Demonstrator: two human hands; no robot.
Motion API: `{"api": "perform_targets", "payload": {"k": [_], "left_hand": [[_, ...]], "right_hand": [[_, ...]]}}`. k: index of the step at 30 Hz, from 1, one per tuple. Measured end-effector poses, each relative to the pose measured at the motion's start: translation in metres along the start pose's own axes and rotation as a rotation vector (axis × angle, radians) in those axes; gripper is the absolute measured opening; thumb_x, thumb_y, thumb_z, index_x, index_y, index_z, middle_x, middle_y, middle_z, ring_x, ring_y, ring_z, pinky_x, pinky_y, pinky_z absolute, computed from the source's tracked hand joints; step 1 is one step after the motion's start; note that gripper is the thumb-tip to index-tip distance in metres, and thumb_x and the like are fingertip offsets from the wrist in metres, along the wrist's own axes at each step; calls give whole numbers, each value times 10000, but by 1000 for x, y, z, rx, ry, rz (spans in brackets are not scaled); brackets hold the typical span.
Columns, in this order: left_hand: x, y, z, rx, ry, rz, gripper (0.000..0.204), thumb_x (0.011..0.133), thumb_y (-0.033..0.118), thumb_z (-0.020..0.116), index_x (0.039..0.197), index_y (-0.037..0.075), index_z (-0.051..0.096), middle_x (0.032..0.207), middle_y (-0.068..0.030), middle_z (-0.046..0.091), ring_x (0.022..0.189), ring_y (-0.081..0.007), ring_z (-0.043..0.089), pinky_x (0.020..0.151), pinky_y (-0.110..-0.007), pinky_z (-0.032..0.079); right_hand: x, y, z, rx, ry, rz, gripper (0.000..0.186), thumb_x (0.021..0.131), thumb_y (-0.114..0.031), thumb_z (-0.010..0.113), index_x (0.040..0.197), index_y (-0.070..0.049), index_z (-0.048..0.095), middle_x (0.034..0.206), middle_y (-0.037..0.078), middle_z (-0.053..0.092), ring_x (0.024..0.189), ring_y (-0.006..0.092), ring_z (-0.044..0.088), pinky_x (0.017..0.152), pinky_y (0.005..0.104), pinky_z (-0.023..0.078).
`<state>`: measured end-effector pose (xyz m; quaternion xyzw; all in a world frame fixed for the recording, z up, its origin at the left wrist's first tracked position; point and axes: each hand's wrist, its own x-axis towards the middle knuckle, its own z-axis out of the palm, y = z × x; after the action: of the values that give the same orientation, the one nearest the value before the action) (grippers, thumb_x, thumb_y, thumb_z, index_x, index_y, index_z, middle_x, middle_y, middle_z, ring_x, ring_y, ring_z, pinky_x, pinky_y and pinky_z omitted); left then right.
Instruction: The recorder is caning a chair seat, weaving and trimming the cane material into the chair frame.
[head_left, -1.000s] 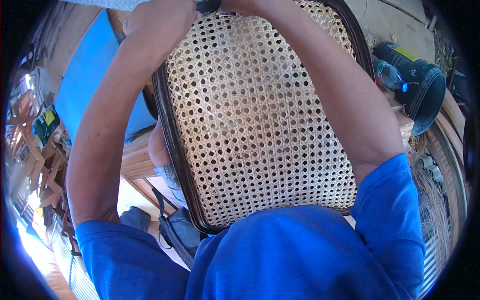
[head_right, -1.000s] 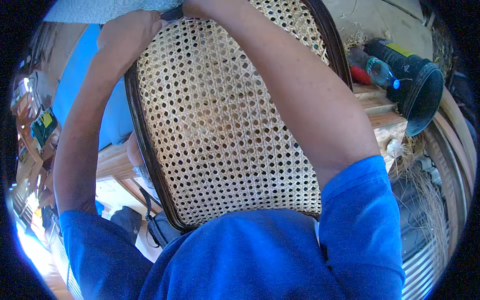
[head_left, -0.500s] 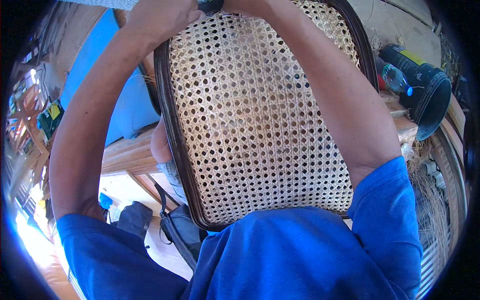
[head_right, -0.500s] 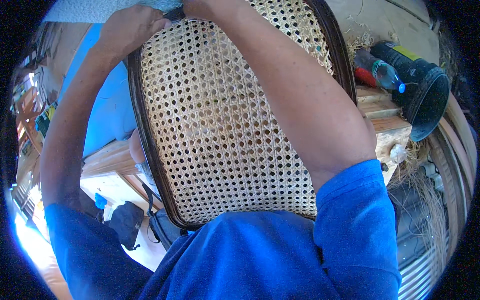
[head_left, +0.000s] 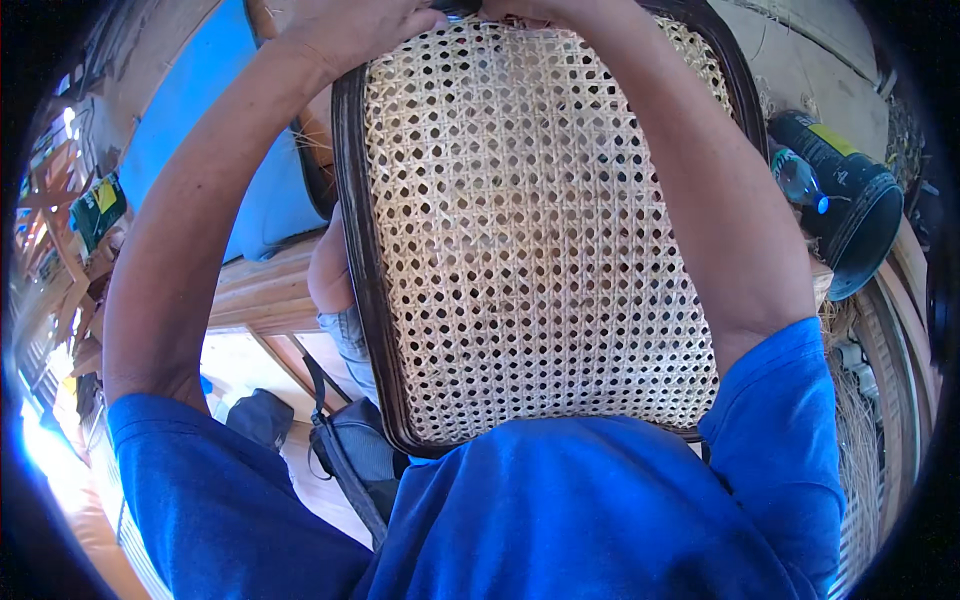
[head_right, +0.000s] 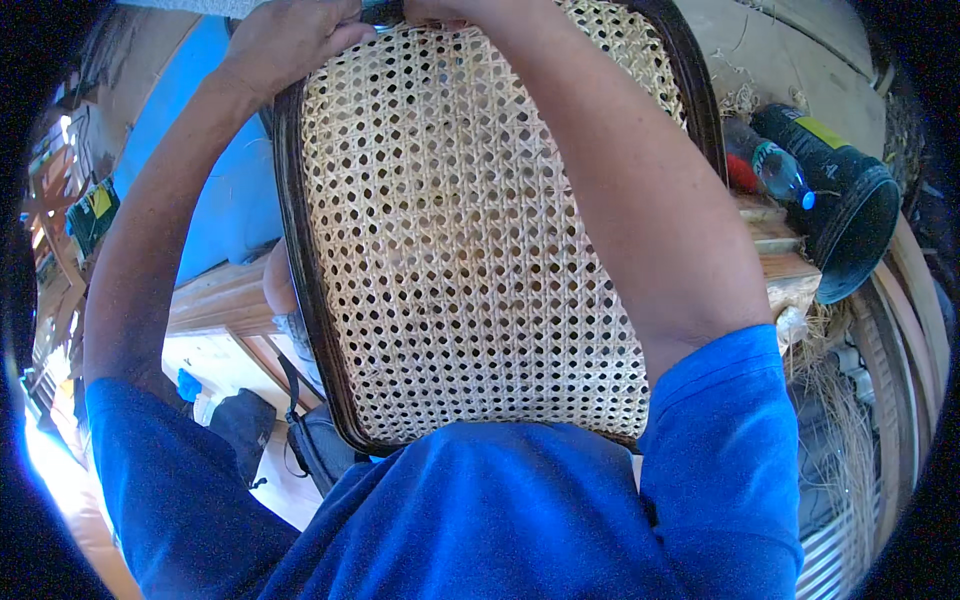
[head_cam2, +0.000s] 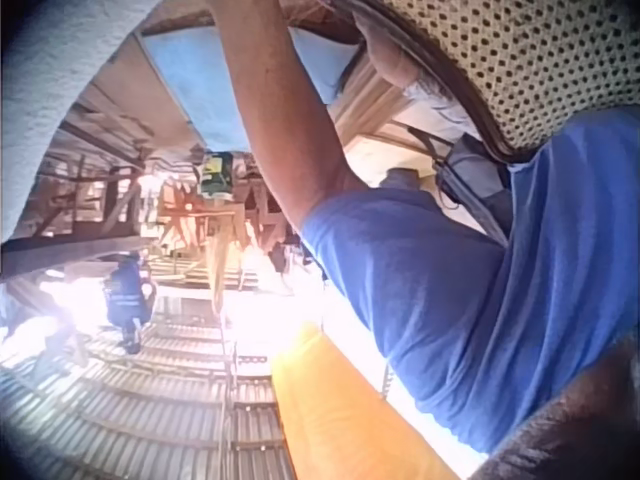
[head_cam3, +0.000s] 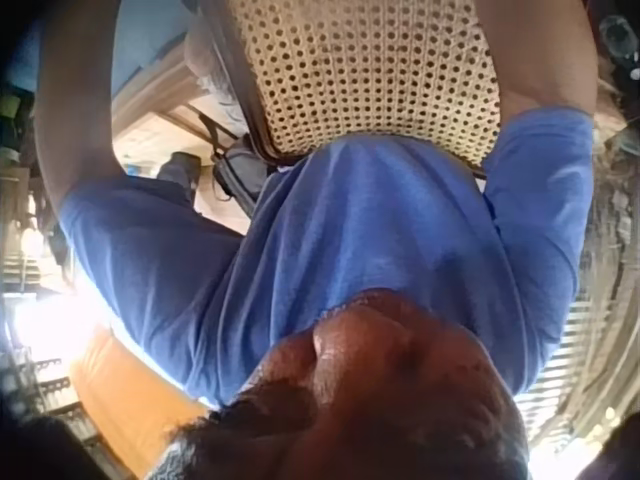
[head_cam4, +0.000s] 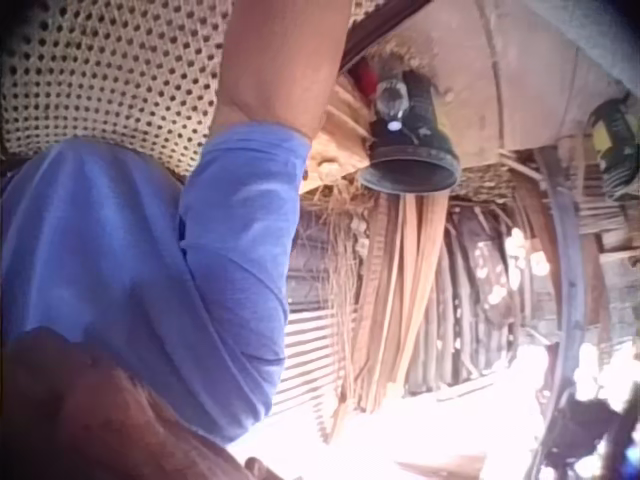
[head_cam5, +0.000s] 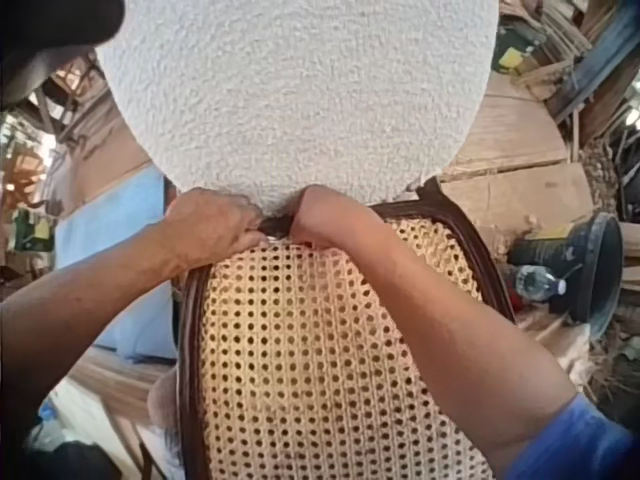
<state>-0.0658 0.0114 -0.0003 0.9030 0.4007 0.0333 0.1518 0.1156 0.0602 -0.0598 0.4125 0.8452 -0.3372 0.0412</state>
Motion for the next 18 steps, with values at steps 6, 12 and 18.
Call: {"api": "perform_targets", "payload": {"k": [6,12,18], "left_hand": [[4,20,-8,267,-273,-294,337,842,377,568,843,58,676,848,-142,672,824,-313,651,727,-436,514],[5,20,-9,425,-266,-322,312,832,341,573,824,51,689,818,-166,673,803,-332,654,720,-450,510],[19,37,-24,322,-408,-454,314,821,356,594,820,60,701,797,-174,675,785,-338,658,710,-448,515]], "right_hand": [[3,1,1,103,-11,142,298,600,-198,664,853,-49,707,830,222,657,738,350,638,660,403,497],[-10,-7,-5,126,43,129,325,621,-187,651,919,-71,710,904,213,664,821,342,650,725,387,514],[5,-8,3,53,-16,135,317,670,-164,614,956,-64,705,936,200,668,886,345,650,782,389,516]]}}
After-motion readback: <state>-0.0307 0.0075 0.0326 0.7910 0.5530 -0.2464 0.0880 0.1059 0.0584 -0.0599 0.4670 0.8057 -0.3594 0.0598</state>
